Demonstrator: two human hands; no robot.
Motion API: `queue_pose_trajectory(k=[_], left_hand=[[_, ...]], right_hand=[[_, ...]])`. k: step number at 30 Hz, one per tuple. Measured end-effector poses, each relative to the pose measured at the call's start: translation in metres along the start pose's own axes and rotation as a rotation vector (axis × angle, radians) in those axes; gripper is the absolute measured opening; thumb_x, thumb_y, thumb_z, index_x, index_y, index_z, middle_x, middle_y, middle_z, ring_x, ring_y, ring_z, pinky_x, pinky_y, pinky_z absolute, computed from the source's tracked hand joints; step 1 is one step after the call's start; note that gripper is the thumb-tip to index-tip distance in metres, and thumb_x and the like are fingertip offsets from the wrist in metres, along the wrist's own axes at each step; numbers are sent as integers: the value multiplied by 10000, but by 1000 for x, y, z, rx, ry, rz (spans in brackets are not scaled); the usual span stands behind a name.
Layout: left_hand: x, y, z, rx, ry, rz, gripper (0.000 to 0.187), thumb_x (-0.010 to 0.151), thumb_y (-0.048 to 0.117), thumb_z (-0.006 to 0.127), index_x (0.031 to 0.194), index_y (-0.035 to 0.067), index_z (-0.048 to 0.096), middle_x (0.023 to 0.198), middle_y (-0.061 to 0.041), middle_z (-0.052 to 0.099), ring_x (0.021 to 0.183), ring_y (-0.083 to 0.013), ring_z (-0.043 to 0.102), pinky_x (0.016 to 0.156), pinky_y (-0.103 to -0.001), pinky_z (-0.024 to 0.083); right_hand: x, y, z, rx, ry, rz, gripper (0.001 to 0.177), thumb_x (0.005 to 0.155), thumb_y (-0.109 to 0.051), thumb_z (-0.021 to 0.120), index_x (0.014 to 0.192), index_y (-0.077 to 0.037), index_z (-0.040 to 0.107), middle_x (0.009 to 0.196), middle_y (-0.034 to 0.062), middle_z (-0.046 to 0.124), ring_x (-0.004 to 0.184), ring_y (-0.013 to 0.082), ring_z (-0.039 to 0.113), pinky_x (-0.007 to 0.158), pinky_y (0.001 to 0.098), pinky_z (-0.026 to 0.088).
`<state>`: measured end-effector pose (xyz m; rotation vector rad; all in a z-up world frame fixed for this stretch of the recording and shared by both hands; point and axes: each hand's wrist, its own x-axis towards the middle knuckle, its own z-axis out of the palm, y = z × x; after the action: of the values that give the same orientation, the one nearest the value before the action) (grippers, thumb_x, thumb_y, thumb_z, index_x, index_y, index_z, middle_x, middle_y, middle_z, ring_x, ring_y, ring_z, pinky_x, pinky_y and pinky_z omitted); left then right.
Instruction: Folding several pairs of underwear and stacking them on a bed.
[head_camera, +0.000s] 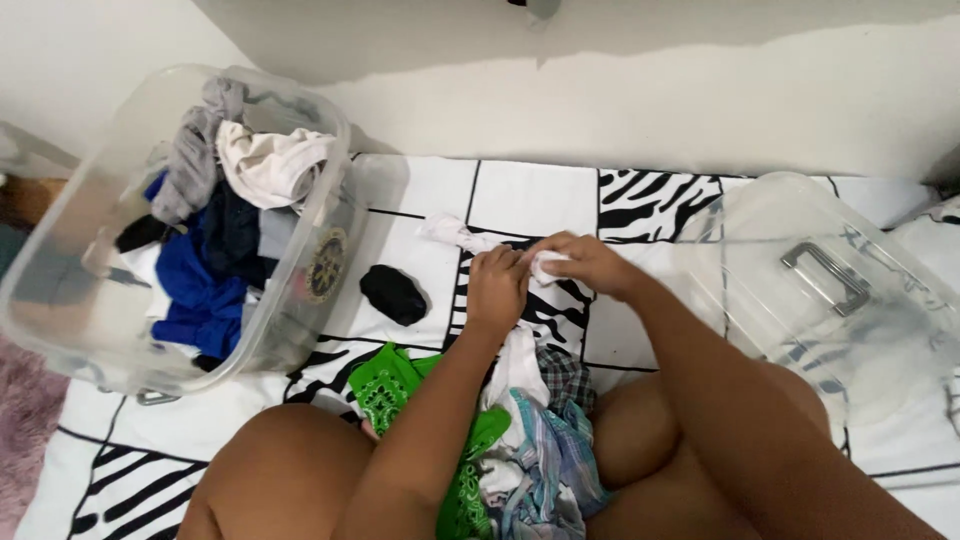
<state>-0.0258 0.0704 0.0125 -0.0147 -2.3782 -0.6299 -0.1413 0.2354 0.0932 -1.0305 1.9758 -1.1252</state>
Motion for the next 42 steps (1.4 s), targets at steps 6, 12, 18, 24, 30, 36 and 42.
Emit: queue_pose_trajectory(k=[6, 12, 18, 24, 30, 36, 42], left_hand=[[1, -59, 18, 142, -274, -114, 153, 811, 121, 702, 936, 122, 790, 1009, -86, 746, 1055, -260, 660, 1111, -517, 344], [58, -54, -53, 45, -329, -235, 272, 696, 314, 838, 891, 128, 800, 987, -75, 743, 1066, -269, 649, 1037, -616, 254], [75, -98, -88, 164, -576, -358, 332, 826, 391, 792, 1057, 152, 796, 999, -89, 758, 1057, -259, 650, 1081, -575, 252], [61, -80, -88, -179, -509, -542, 356, 885, 387, 783, 1028, 61, 790, 926, -150, 754, 832, -284, 721, 795, -426, 548], [2, 13, -50, -273, -463, -547, 183, 813, 92, 757, 981, 19, 767, 815, -204, 731, 751, -319, 718, 688, -429, 566], [-30, 20, -24, -486, -239, -569, 262, 767, 15, 806, 1007, 26, 701, 836, -152, 707, 762, -260, 698, 686, -382, 548], [-53, -10, 12, -973, 60, -951, 272, 902, 23, 705, 1120, 75, 551, 965, -67, 685, 760, -157, 641, 668, -297, 540]], right_hand=[[36, 33, 35, 112, 177, -96, 267, 1000, -262, 655, 982, -61, 830, 1127, 145, 761, 1151, 272, 629, 1029, 393, 492], [32, 35, 41, -284, 311, -179, 151, 905, -178, 766, 1014, -86, 817, 1049, 142, 799, 1020, 245, 743, 897, 348, 583], [40, 22, 53, -167, 372, -101, 346, 870, -240, 784, 1149, -56, 697, 1039, 161, 774, 956, 209, 758, 839, 322, 590], [54, 27, 62, -379, 507, 208, 364, 716, -357, 910, 887, -67, 770, 928, 150, 747, 775, 261, 737, 724, 359, 575], [64, 52, 68, -495, 588, 173, 226, 647, -215, 880, 667, -44, 733, 852, 130, 638, 774, 308, 668, 709, 402, 552], [57, 66, 64, -314, 421, 295, 402, 699, -278, 836, 988, -43, 684, 907, 138, 706, 842, 288, 698, 762, 393, 555], [33, 20, 72, -128, 310, 398, 374, 823, -349, 730, 1043, -47, 711, 935, 159, 754, 830, 263, 716, 752, 364, 542]])
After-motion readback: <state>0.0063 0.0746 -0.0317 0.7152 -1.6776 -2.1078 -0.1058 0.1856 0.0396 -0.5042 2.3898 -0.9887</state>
